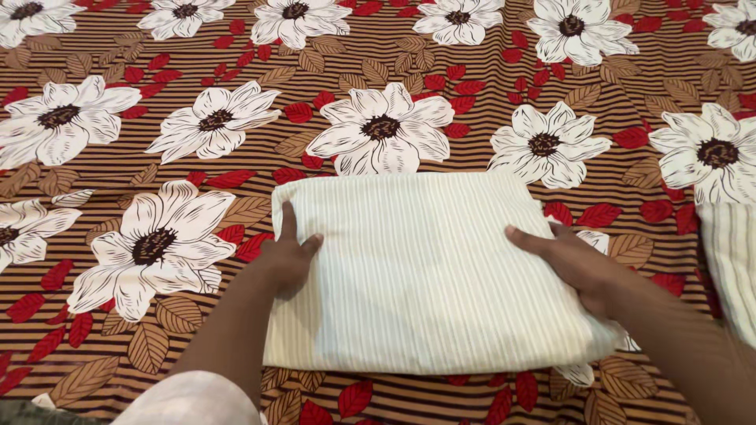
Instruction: The person smooths a floral-patterned bedsheet on a bed, then folds a light-colored striped towel and places it on the bed. The person continues to smooth the bedsheet and arrange the folded towel.
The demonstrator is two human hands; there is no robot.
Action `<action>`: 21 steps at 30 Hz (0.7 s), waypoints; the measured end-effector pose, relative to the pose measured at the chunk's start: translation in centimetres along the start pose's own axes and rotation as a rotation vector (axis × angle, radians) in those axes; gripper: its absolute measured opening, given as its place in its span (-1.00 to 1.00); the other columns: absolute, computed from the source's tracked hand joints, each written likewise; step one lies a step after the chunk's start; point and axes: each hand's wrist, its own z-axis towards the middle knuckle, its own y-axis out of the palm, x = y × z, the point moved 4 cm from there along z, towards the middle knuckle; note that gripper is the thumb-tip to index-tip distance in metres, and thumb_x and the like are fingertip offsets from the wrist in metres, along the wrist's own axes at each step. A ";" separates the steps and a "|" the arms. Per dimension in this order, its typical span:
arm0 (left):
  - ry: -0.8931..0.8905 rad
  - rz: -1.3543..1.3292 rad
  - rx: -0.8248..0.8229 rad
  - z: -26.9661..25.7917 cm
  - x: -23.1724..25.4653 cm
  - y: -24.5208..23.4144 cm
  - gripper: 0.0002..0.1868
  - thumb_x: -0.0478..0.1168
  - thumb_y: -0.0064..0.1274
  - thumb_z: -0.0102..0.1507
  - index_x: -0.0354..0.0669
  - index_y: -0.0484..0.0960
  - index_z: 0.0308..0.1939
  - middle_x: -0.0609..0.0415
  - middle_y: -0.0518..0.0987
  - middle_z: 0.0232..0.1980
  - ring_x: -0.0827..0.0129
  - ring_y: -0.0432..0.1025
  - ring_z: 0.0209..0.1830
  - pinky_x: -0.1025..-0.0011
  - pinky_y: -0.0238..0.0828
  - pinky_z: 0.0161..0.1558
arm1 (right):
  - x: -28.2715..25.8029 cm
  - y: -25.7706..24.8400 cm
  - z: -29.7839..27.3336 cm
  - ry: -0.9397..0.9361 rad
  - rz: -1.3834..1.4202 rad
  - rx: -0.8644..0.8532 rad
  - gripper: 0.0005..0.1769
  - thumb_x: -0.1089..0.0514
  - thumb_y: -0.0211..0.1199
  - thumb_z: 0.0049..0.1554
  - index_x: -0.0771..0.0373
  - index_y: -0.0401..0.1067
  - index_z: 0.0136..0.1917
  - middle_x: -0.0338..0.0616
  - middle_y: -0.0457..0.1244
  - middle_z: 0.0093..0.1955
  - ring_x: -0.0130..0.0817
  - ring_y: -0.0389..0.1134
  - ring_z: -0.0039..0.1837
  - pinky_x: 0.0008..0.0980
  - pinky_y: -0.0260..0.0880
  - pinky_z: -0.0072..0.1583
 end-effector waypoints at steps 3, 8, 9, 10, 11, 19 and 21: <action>0.038 -0.034 0.032 0.6 0.3 0.5 -0.01 0.32 -0.31 0.40 0.41 -0.74 0.57 -0.67 -0.06 0.55 -0.41 0.08 0.54 0.00 0.03 0.53 | -0.5 -0.2 1.1 -0.176 -0.137 -0.017 0.04 -0.23 0.40 0.01 0.24 0.06 0.57 0.09 0.31 0.40 -0.08 0.38 0.35 -0.04 0.39 0.30; -0.029 -0.078 0.013 1.6 -1.1 1.2 -0.02 0.30 -0.31 0.39 0.50 -0.73 0.57 -0.62 -0.16 0.59 -0.40 0.05 0.57 -0.01 0.10 0.51 | 0.3 1.8 1.4 -0.641 -0.457 0.139 0.03 -0.24 0.24 0.14 0.33 -0.12 0.61 0.24 0.31 0.28 0.07 0.38 0.26 -0.01 0.39 0.24; -0.026 -0.085 0.022 1.7 -1.1 1.3 -0.02 0.29 -0.30 0.39 0.50 -0.72 0.58 -0.63 -0.17 0.58 -0.41 0.03 0.57 -0.02 0.08 0.51 | 0.7 1.9 1.6 -0.546 -0.604 0.236 0.05 -0.28 0.16 0.19 0.31 -0.19 0.66 0.31 0.35 0.18 0.17 0.42 0.18 0.03 0.41 0.21; 0.075 0.099 0.069 1.7 -0.6 1.3 -0.13 0.29 -0.33 0.44 0.50 -0.60 0.59 -0.50 -0.24 0.65 -0.46 0.02 0.55 -0.03 0.11 0.46 | 0.9 1.9 1.7 -0.447 -0.746 0.333 0.07 -0.32 0.09 0.23 0.30 -0.26 0.71 0.38 0.39 0.08 0.27 0.46 0.09 0.07 0.44 0.18; 0.185 0.279 0.127 2.0 0.5 1.0 -0.23 0.29 -0.36 0.49 0.51 -0.49 0.60 -0.37 -0.31 0.72 -0.50 0.01 0.53 -0.05 0.14 0.41 | 0.4 2.1 2.0 -0.477 -0.741 0.357 0.04 -0.33 0.06 0.22 0.28 -0.23 0.68 0.37 0.38 0.05 0.28 0.45 0.07 0.10 0.43 0.15; 0.029 0.103 0.344 -4.9 1.8 -0.3 -0.05 0.37 -0.25 0.32 0.20 -0.19 0.69 -0.38 0.55 0.18 -0.22 0.48 0.17 -0.07 0.42 0.16 | -0.2 1.6 0.9 -0.838 -0.337 0.161 0.07 -0.22 0.20 0.18 0.36 -0.26 0.64 0.31 0.18 0.44 0.05 0.27 0.41 -0.12 0.23 0.34; -0.022 0.086 0.388 -7.2 2.0 -0.5 -0.10 0.35 -0.26 0.35 0.19 -0.11 0.69 -0.38 0.60 0.11 -0.21 0.51 0.13 -0.08 0.44 0.15 | 0.1 -0.1 0.4 -0.757 -0.384 0.193 0.10 -0.20 0.24 0.18 0.32 -0.29 0.67 0.29 0.07 0.53 0.01 0.17 0.49 -0.18 0.16 0.41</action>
